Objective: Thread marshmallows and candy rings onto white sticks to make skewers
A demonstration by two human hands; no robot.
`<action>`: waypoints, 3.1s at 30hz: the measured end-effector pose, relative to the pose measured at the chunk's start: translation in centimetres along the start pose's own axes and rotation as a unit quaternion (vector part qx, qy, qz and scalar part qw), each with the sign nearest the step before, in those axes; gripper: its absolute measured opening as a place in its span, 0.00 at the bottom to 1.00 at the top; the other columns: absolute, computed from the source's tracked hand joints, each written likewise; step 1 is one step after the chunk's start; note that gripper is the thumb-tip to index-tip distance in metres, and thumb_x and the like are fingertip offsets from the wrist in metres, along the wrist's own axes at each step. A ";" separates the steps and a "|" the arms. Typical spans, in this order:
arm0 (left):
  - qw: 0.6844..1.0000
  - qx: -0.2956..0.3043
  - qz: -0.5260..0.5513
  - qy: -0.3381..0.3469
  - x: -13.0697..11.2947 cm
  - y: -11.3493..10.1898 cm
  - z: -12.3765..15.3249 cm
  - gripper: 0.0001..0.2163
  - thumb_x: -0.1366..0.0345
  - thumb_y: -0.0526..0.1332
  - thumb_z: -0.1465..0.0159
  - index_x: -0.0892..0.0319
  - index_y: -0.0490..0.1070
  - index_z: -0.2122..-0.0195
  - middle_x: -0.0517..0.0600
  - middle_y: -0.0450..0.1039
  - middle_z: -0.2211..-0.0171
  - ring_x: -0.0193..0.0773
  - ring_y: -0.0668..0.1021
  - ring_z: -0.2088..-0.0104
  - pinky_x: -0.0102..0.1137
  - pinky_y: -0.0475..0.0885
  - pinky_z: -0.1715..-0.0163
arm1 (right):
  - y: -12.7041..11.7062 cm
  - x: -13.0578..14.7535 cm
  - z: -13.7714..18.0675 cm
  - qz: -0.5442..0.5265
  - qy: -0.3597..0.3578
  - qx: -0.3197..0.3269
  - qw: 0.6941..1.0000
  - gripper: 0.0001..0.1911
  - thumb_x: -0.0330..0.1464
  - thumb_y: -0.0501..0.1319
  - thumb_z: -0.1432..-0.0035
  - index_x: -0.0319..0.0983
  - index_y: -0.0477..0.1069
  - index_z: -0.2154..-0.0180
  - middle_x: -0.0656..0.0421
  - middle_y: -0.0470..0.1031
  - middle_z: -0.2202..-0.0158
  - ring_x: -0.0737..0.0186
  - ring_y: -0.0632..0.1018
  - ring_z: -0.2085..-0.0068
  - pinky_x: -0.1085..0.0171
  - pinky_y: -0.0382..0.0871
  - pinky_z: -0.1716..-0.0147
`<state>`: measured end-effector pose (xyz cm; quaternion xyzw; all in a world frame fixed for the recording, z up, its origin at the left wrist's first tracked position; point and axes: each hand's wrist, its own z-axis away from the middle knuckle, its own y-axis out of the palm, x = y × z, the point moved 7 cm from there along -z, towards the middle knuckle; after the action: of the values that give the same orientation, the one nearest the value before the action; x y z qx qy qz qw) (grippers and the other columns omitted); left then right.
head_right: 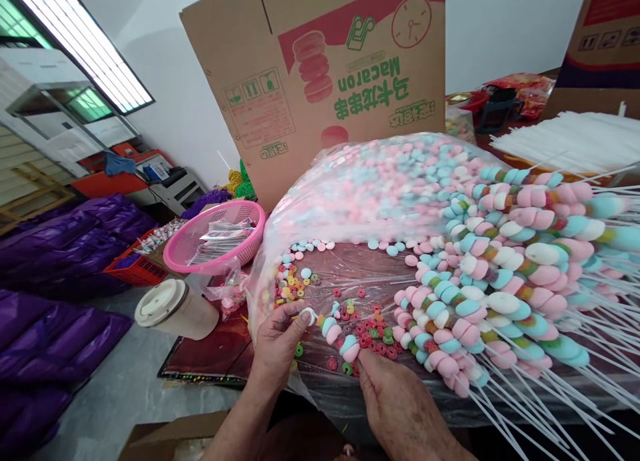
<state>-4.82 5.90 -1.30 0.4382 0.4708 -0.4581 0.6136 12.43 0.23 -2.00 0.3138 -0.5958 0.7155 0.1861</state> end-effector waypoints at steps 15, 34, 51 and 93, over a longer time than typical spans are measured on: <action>0.996 0.018 -0.032 0.087 -0.5 0.7 0.6 0.12 0.67 0.67 0.54 0.60 0.74 0.67 0.50 0.76 0.67 0.35 0.75 0.68 0.28 0.70 0.66 | 0.1 0.4 0.1 0.114 0.035 0.052 0.992 0.15 0.27 0.41 0.42 0.40 0.65 0.68 0.55 0.76 0.72 0.57 0.76 0.69 0.64 0.56 0.74; 0.999 0.008 0.041 -0.016 0.5 0.9 0.4 0.10 0.69 0.66 0.56 0.62 0.73 0.71 0.47 0.74 0.74 0.31 0.73 0.74 0.25 0.70 0.72 | -0.3 0.0 0.5 0.100 -0.009 0.018 0.995 0.15 0.27 0.42 0.42 0.41 0.67 0.68 0.57 0.77 0.73 0.61 0.76 0.70 0.67 0.58 0.75; 1.000 -0.009 0.017 -0.013 0.8 0.6 0.4 0.09 0.71 0.64 0.55 0.62 0.73 0.71 0.46 0.74 0.75 0.31 0.73 0.75 0.26 0.71 0.72 | -0.5 0.2 0.7 0.086 -0.007 0.018 0.996 0.15 0.27 0.44 0.42 0.41 0.68 0.69 0.57 0.76 0.75 0.62 0.76 0.72 0.68 0.57 0.77; 0.991 0.087 0.093 -0.045 -2.6 2.0 1.8 0.13 0.67 0.67 0.53 0.60 0.75 0.64 0.51 0.77 0.65 0.39 0.76 0.63 0.35 0.70 0.59 | -2.1 0.5 0.4 0.063 -0.080 -0.013 0.995 0.15 0.28 0.44 0.42 0.43 0.68 0.67 0.59 0.75 0.72 0.63 0.75 0.71 0.69 0.61 0.74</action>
<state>-2.90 4.91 1.77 0.5104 0.3584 -0.4576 0.6337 13.49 0.27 -0.11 0.3290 -0.6368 0.6906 0.0966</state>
